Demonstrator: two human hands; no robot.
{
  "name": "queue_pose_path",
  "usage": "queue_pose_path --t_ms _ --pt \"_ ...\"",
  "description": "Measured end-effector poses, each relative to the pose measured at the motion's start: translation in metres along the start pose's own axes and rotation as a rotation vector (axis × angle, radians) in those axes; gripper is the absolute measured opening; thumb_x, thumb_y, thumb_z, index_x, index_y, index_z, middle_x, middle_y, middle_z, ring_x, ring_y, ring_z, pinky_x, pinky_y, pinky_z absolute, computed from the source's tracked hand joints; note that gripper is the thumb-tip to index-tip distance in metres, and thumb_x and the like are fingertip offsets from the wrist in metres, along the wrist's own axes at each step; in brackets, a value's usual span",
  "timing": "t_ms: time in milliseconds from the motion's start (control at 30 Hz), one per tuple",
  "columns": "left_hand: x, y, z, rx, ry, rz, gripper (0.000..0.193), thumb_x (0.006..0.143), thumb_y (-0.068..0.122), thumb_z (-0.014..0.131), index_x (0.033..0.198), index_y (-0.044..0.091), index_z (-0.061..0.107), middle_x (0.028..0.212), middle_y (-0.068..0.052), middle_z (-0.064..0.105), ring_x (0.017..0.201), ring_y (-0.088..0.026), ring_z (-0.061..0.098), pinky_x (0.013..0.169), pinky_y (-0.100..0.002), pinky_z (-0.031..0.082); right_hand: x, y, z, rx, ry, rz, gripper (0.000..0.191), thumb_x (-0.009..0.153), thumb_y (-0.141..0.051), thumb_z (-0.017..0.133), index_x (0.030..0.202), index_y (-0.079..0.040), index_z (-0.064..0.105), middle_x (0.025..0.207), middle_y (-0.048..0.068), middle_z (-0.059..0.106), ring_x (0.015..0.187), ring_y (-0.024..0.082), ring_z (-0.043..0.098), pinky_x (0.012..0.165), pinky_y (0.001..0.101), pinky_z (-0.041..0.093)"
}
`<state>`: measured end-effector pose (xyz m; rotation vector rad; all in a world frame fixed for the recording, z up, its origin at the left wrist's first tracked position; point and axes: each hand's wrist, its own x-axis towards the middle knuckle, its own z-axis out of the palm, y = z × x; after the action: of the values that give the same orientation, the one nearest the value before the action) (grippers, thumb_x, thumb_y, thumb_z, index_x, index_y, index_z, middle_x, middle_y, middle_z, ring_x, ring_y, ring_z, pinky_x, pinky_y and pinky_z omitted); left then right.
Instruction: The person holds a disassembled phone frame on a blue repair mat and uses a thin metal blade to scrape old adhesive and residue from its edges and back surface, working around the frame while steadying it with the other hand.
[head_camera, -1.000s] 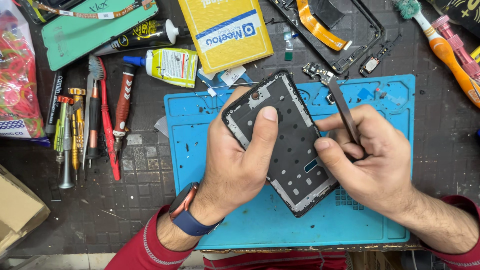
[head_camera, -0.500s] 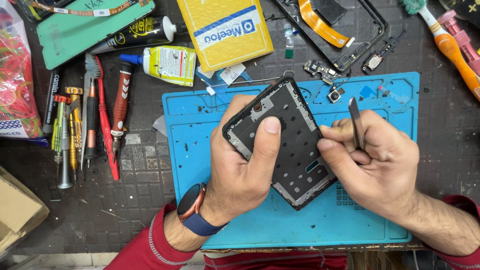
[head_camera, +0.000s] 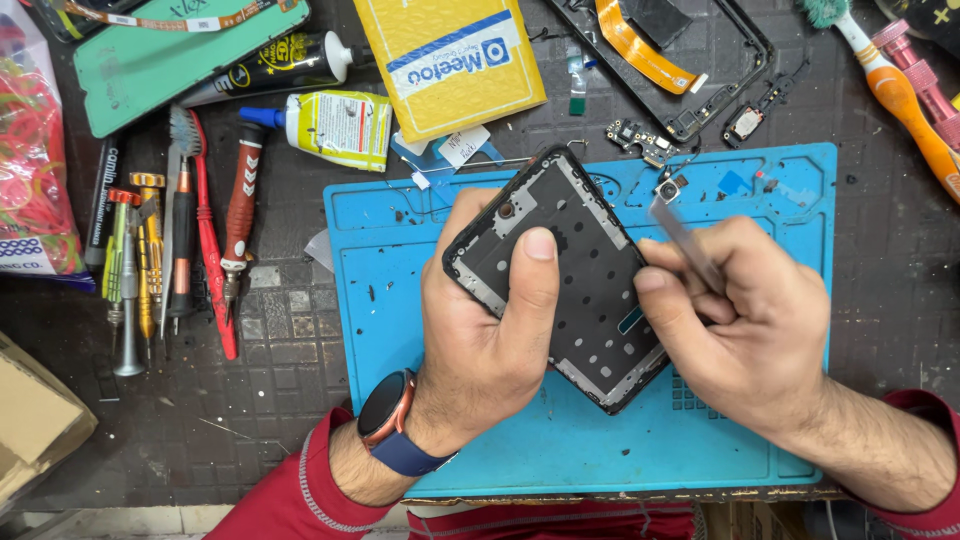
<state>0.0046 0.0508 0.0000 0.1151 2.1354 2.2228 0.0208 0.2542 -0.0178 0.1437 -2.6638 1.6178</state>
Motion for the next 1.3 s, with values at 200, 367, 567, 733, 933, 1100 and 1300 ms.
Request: queue_pose_path --t_ms 200,367,567,733,933,1100,1300 --pt "0.002 0.002 -0.003 -0.041 -0.028 -0.056 0.024 0.115 0.022 0.057 0.117 -0.002 0.061 0.088 0.002 0.060 0.080 -0.003 0.051 0.071 -0.021 0.047 0.001 -0.001 -0.002 -0.088 -0.012 -0.213 0.016 0.097 0.005 0.072 0.100 -0.001 0.057 0.072 -0.009 0.052 0.057 -0.002 0.037 0.048 0.0148 0.030" --pt "0.005 0.005 0.002 -0.101 0.031 -0.007 0.027 0.111 0.022 0.058 0.124 -0.001 0.058 0.105 0.001 0.063 0.089 -0.004 0.056 0.082 -0.024 0.051 0.000 0.001 -0.012 0.166 -0.009 -0.085 0.011 0.103 -0.009 0.057 0.109 -0.001 0.052 0.086 0.001 0.054 0.065 0.004 0.040 0.058 0.0209 0.036" --pt "0.007 0.008 -0.006 -0.352 0.021 -0.137 0.029 0.113 0.025 0.055 0.128 0.000 0.056 0.085 -0.003 0.066 0.059 -0.005 0.060 0.049 -0.023 0.046 0.011 0.005 -0.023 0.639 0.027 0.054 0.014 0.106 -0.016 0.047 0.108 -0.001 0.048 0.075 0.001 0.042 0.059 0.006 0.035 0.055 0.0246 0.036" --pt "0.007 0.005 -0.006 -0.279 0.066 -0.108 0.030 0.113 0.025 0.055 0.127 -0.001 0.060 0.093 -0.002 0.067 0.073 -0.005 0.061 0.060 -0.023 0.050 0.014 0.007 -0.028 0.702 -0.027 0.096 0.012 0.109 -0.010 0.044 0.107 0.001 0.049 0.073 0.000 0.039 0.059 0.006 0.034 0.055 0.0248 0.034" --pt "0.006 -0.003 -0.006 -0.191 0.093 0.028 0.028 0.118 0.023 0.056 0.129 -0.003 0.060 0.112 0.000 0.066 0.102 -0.006 0.058 0.090 -0.024 0.052 0.012 0.006 -0.032 0.621 -0.076 0.110 0.014 0.107 -0.010 0.043 0.110 0.002 0.051 0.071 0.000 0.041 0.061 0.007 0.036 0.058 0.0254 0.034" --pt "0.009 -0.001 -0.004 -0.181 0.121 0.026 0.025 0.116 0.020 0.056 0.129 -0.002 0.058 0.112 0.000 0.066 0.101 -0.006 0.058 0.091 -0.024 0.052 0.014 0.006 -0.030 0.619 0.009 0.037 0.014 0.110 -0.013 0.043 0.108 -0.002 0.051 0.085 0.002 0.045 0.072 0.009 0.043 0.067 0.0254 0.039" --pt "0.020 0.016 -0.004 -0.160 0.130 -0.317 0.024 0.105 0.017 0.058 0.122 0.001 0.058 0.079 -0.002 0.067 0.053 -0.011 0.061 0.038 -0.028 0.046 0.020 0.000 -0.035 0.334 0.027 -0.146 0.019 0.116 -0.019 0.051 0.115 -0.001 0.053 0.107 0.004 0.054 0.088 0.008 0.049 0.080 0.0206 0.042"
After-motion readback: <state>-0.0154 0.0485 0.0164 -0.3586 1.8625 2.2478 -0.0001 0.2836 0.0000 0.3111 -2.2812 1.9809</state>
